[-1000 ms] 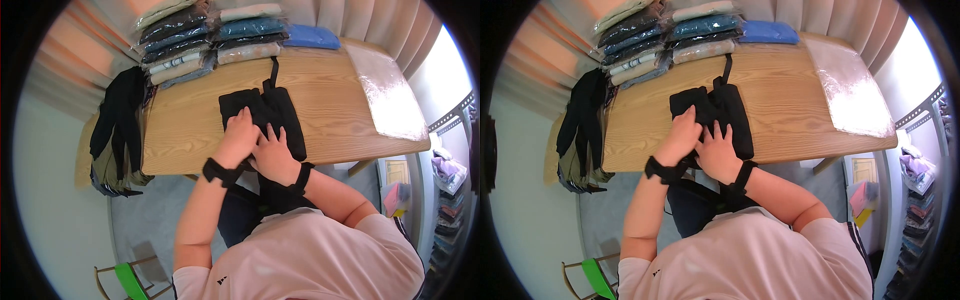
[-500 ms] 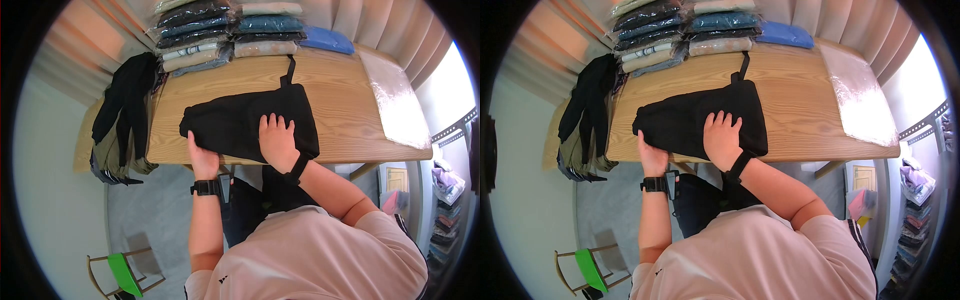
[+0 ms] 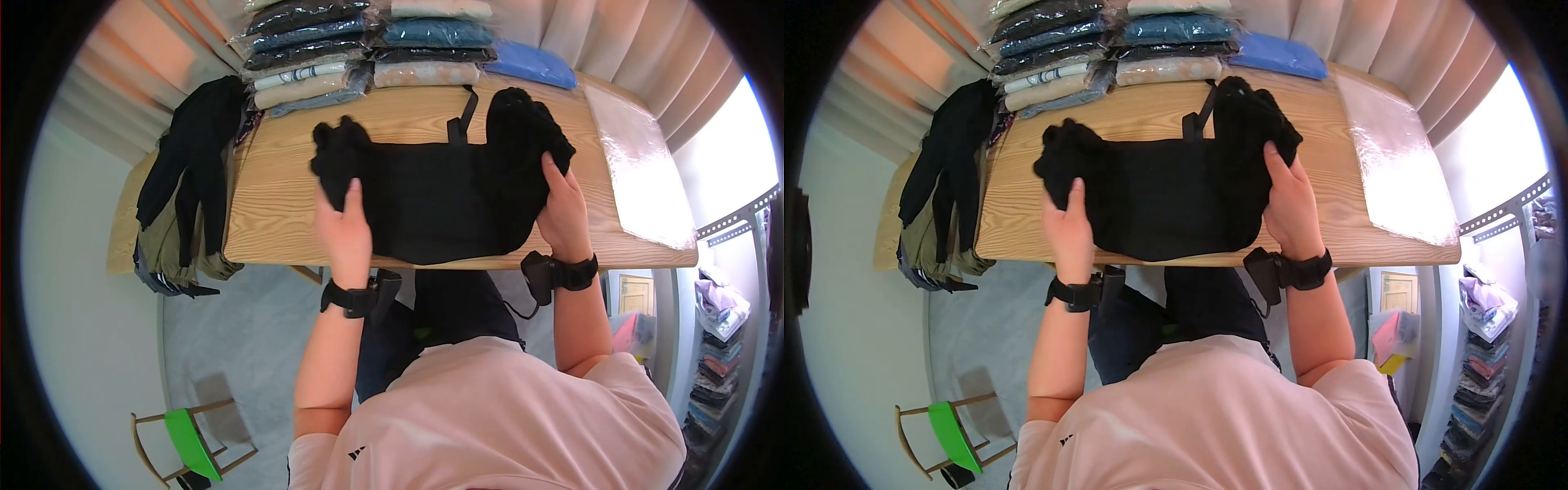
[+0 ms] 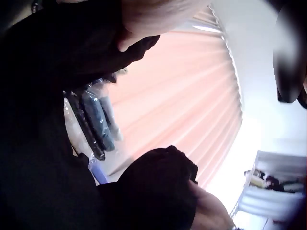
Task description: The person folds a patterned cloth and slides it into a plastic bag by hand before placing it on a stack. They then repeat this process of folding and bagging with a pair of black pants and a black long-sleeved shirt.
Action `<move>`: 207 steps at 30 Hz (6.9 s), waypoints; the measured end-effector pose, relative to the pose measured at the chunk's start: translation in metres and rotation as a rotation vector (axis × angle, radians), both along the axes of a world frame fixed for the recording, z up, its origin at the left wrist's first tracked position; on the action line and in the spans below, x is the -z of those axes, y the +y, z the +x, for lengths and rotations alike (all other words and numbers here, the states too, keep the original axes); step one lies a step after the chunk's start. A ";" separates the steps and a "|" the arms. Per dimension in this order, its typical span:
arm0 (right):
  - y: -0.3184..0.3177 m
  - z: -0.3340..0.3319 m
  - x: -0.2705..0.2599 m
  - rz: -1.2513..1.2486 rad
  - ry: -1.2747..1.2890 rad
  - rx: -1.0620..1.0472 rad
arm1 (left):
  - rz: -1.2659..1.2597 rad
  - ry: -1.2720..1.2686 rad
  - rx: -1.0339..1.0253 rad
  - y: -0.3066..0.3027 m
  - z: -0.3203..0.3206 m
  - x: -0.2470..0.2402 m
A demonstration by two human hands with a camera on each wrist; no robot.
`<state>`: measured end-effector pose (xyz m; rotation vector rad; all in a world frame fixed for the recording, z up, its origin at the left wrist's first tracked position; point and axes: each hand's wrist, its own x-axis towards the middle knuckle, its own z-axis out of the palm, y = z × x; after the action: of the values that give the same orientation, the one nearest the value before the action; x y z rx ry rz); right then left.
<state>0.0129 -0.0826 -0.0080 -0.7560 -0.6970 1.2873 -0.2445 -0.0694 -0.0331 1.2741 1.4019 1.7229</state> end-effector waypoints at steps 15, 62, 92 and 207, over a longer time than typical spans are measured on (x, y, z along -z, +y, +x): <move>-0.005 0.023 0.017 0.055 -0.027 0.100 | 0.108 0.741 0.356 -0.014 0.049 0.008; -0.008 -0.018 0.021 0.031 -0.206 -0.308 | 0.373 0.984 0.051 -0.002 0.043 -0.075; -0.018 0.044 0.055 -0.419 0.310 -0.207 | -0.002 1.321 0.514 -0.061 0.089 0.021; -0.003 0.077 0.010 -0.585 -0.027 0.030 | -0.142 1.061 0.076 -0.069 -0.073 0.044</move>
<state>0.0896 -0.0859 -0.0179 -1.2514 -0.3205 1.4713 -0.3174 -0.1388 -0.0769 2.2570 1.9100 0.8209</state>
